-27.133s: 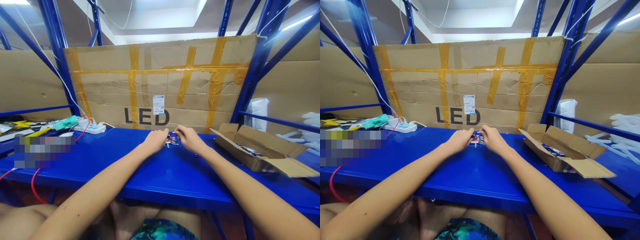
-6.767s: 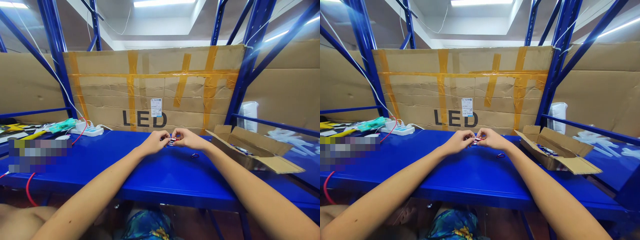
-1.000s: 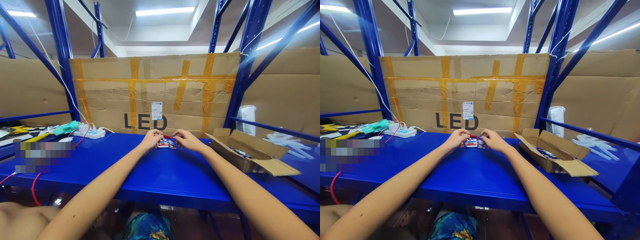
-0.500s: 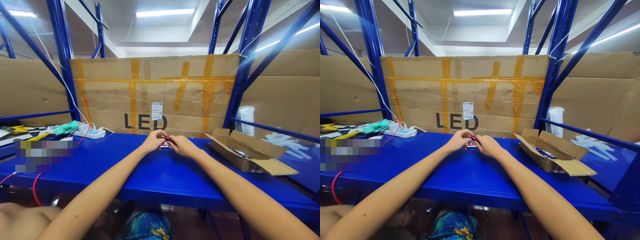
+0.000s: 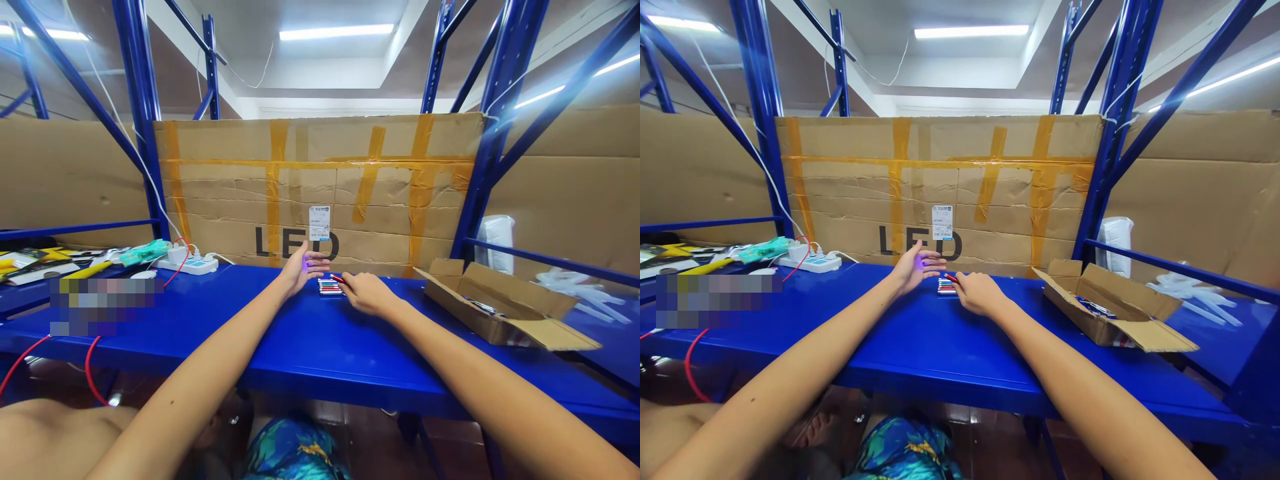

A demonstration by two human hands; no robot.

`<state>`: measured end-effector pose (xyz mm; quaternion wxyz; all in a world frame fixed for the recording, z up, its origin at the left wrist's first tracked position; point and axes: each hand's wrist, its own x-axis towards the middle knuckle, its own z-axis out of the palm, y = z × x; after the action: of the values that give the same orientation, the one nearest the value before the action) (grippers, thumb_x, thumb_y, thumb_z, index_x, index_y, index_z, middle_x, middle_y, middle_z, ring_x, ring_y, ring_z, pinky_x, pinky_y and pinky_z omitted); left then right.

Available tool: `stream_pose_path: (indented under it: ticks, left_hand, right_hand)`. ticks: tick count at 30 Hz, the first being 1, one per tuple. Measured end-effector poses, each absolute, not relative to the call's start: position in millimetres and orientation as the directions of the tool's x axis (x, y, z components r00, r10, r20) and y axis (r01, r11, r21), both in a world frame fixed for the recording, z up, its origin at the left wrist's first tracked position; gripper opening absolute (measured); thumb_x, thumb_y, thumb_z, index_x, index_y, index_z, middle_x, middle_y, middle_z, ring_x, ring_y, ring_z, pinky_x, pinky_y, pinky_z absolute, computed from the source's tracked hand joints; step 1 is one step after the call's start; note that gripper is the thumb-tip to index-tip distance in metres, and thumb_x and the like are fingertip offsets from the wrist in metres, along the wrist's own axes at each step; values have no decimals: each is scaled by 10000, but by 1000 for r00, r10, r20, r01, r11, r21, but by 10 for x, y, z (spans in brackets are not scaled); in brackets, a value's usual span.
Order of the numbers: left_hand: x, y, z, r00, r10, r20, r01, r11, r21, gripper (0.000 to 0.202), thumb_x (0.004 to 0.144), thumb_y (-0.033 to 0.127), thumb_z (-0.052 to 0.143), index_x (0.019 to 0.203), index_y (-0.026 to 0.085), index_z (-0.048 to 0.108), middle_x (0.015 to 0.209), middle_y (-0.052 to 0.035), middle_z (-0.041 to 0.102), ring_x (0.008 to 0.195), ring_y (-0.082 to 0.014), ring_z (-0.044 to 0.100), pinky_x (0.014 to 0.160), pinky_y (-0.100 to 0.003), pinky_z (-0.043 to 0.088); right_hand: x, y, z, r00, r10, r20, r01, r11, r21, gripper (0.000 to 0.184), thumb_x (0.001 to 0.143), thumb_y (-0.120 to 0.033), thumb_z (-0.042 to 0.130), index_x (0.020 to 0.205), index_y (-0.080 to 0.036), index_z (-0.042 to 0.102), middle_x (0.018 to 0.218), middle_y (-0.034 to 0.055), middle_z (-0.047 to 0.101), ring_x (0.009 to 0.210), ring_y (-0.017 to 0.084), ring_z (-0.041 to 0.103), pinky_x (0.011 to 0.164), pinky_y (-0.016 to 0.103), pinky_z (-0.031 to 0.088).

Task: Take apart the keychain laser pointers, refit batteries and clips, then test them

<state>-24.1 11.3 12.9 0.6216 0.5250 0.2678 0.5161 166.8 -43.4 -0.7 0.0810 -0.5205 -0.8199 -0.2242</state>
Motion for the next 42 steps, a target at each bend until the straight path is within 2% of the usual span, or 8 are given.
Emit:
stream_pose_path:
  ticks: [8, 16, 23, 34, 42]
  left_hand:
    - [-182, 94, 84, 355, 912, 205, -368, -65, 927, 641, 915, 629, 282, 885, 87, 623, 943, -217, 696, 829, -256, 688, 747, -354, 533]
    - [-164, 130, 43, 332, 925, 186, -299, -84, 951, 684, 893, 676, 291, 859, 87, 636, 891, -191, 703, 797, -229, 683, 764, -329, 521]
    - [-155, 135, 8, 345, 924, 166, -255, -78, 964, 671, 912, 645, 278, 859, 85, 646, 921, -198, 703, 808, -223, 684, 792, -326, 522]
    - [-130, 99, -28, 395, 907, 147, -201, -71, 977, 667, 894, 669, 308, 900, 90, 639, 973, -194, 695, 797, -201, 675, 710, -284, 528]
    - [-107, 99, -17, 398, 908, 127, -178, -59, 982, 674, 908, 654, 284, 915, 76, 630, 970, -210, 692, 753, -201, 668, 696, -303, 533]
  right_hand:
    - [1671, -456, -7, -463, 817, 344, 883, 390, 263, 435, 996, -392, 267, 1067, -150, 621, 961, 152, 712, 855, 259, 670, 716, 323, 414]
    - [1674, -456, 22, -422, 841, 340, 903, 356, 241, 408, 980, -368, 313, 1013, -148, 655, 944, 157, 710, 834, 263, 674, 699, 327, 428]
    - [1673, -485, 27, -392, 860, 326, 919, 354, 172, 451, 982, -405, 288, 998, -156, 665, 956, 164, 710, 834, 263, 674, 706, 334, 432]
    - [1695, -516, 45, -433, 846, 310, 901, 406, 151, 416, 972, -381, 308, 968, -178, 671, 958, 140, 716, 841, 256, 671, 676, 314, 422]
    - [1676, -529, 60, -403, 863, 304, 915, 383, 126, 451, 970, -400, 304, 983, -168, 690, 970, 149, 714, 855, 257, 669, 696, 317, 433]
